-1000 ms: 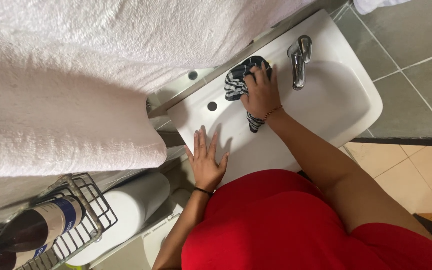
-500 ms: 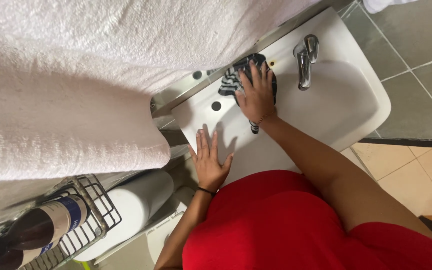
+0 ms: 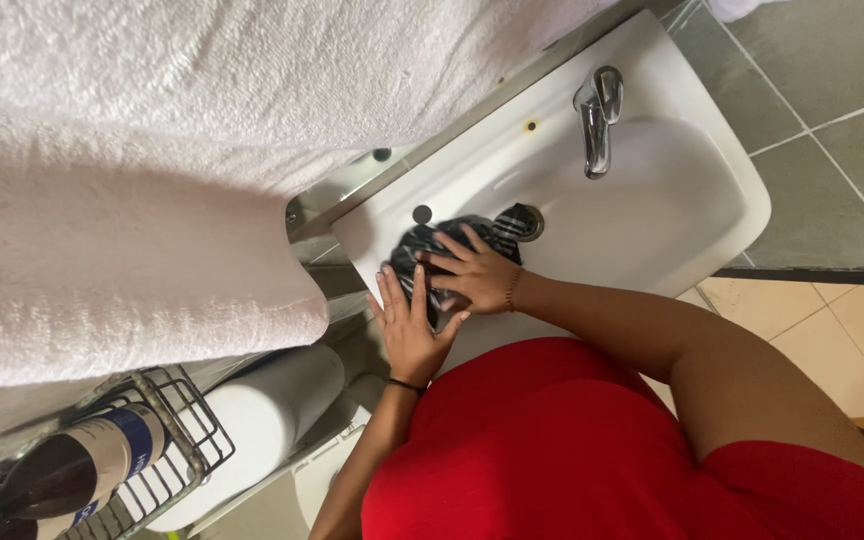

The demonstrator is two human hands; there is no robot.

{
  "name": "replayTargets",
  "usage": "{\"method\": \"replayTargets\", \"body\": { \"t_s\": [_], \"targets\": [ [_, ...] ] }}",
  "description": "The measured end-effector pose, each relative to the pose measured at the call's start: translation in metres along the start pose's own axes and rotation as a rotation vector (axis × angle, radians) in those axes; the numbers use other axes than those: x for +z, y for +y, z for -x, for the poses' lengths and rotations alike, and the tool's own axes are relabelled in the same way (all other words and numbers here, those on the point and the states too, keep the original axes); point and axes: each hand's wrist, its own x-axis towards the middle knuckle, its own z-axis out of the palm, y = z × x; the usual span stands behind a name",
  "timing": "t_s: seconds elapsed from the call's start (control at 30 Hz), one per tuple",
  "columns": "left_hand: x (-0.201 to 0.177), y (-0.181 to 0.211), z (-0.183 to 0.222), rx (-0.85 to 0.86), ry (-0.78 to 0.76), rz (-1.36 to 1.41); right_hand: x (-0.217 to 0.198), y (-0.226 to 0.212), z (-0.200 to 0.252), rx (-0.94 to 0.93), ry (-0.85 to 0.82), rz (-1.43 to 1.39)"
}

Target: Cleaning a bathroom sink with a cloth.

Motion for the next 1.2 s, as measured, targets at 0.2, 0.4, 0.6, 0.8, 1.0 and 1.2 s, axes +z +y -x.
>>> {"method": "replayTargets", "body": {
  "t_s": [0.2, 0.4, 0.6, 0.8, 1.0, 1.2],
  "targets": [
    [0.004, 0.000, 0.000, -0.009, 0.006, -0.021, -0.057, 0.005, 0.019, 0.344, -0.952, -0.053],
    [-0.001, 0.003, -0.002, -0.010, -0.029, -0.050, -0.059, 0.078, 0.089, 0.776, -0.986, 0.031],
    [-0.006, 0.009, -0.003, -0.040, -0.080, -0.066, -0.062, 0.087, 0.118, 1.025, -0.773, 0.158],
    [-0.008, 0.014, -0.004, -0.028, -0.082, -0.122, -0.083, -0.001, 0.077, 0.710, -0.959, -0.266],
    [-0.010, 0.019, 0.002, -0.005, -0.031, -0.115, -0.093, 0.024, 0.115, 0.440, -0.814, -0.511],
    [-0.010, 0.022, 0.003, -0.032, -0.031, -0.124, -0.175, 0.105, 0.196, 0.839, -0.136, -0.706]
  ]
}}
